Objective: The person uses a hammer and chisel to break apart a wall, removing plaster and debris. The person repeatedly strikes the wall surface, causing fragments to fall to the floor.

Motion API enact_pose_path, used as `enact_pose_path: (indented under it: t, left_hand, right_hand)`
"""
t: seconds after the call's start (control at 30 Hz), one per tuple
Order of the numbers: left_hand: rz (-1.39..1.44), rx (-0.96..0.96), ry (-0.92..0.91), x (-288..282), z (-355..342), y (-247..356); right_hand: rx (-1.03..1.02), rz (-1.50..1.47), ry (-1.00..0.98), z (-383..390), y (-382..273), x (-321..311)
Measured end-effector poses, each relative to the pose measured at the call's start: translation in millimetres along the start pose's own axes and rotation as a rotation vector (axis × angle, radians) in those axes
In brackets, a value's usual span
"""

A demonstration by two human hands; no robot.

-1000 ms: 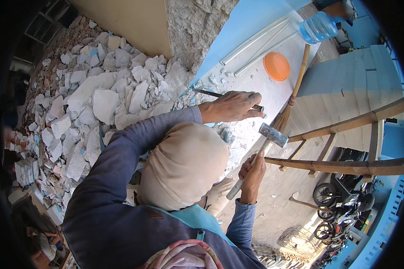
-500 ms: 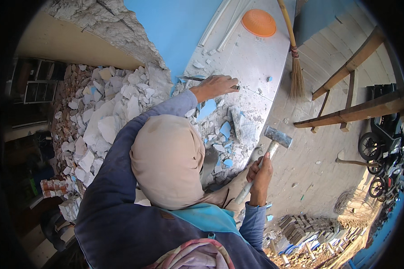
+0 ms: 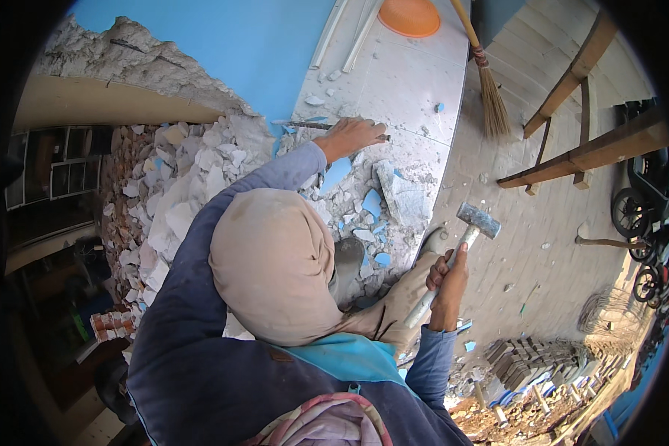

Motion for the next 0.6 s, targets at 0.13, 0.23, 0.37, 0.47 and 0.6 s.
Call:
enact_pose_path:
  t: [0.13, 0.23, 0.37, 0.47, 0.6]
  left_hand:
    - [-0.008, -0.03, -0.009, 7, 1, -5]
    - [0.003, -0.028, 0.009, 8, 6, -5]
    - [-0.001, 0.049, 0.087, 8, 11, -2]
    - [-0.009, 0.04, 0.095, 11, 12, -3]
    - [-0.045, 0.001, 0.022, 19, 14, -5]
  right_hand:
    - [-0.09, -0.217, 0.016, -11, -23, 1]
    - [-0.162, -0.407, 0.067, -24, -40, 21]
    - [-0.188, -0.568, 0.047, -42, -34, 90]
    - [0.054, -0.251, -0.223, -53, -2, 148]
    - [0.188, -0.239, -0.313, -69, 14, 128]
Point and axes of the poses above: each hand's wrist, its own z-axis away from the middle knuckle, its own x-axis out of the palm, y = z × x, the point moved 4 cm from there along -z, towards the middle knuckle, and after that the axes turned 9 degrees about z, right-handed, at the moved point
